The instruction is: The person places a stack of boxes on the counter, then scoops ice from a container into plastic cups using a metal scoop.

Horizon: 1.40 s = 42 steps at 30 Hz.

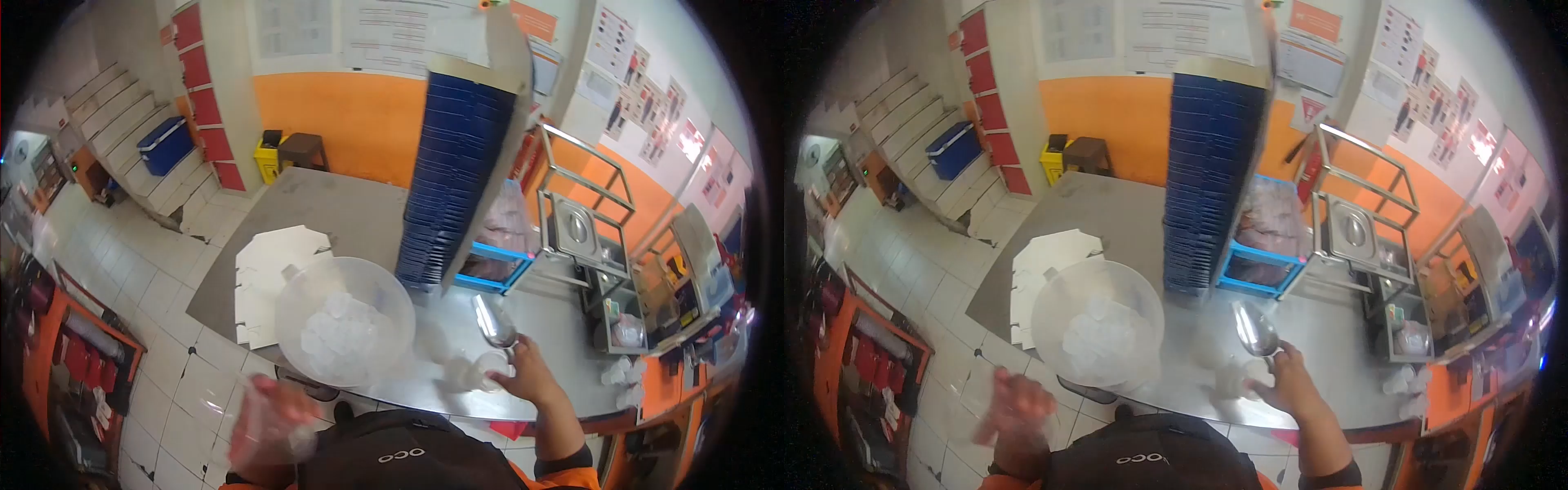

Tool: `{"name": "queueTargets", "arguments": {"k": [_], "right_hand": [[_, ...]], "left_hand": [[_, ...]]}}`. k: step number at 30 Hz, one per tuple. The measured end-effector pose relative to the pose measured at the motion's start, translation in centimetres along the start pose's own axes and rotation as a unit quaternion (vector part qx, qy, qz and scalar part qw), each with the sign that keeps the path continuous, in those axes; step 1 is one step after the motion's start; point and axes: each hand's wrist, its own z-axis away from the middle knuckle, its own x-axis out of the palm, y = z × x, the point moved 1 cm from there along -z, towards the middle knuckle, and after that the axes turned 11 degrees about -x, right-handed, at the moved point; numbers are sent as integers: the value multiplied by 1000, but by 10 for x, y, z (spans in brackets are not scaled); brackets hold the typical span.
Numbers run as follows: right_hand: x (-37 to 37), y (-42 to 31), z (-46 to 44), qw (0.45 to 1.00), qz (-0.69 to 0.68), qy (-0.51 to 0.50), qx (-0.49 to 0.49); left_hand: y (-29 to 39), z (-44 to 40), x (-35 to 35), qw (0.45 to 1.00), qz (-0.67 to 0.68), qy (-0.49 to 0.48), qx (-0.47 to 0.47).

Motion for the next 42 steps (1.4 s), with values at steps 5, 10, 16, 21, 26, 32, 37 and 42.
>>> {"name": "queueTargets", "arguments": {"k": [5,10,16,21,26,32,37,42], "right_hand": [[-83,-101,-62,993,48,3,-107],[-53,-177,-135,914,289,-88,-271],[58,-171,-192,823,308,-380,-289],[61,-170,-208,807,270,-437,-292],[58,-166,-210,797,267,-435,-321],[70,-161,-222,757,241,-463,-394],[67,-163,-220,707,238,-491,-450],[52,-163,-222,711,185,-465,-493]], "left_hand": [[39,-34,-29,965,-96,198,142],[24,-66,-61,928,-202,286,126],[13,-78,-67,930,-162,329,12],[15,-74,-67,917,-222,329,-34],[16,-75,-64,919,-205,333,-50],[14,-76,-63,908,-248,330,-64],[14,-75,-65,905,-263,330,-59],[13,-75,-62,905,-268,326,-55]]}}
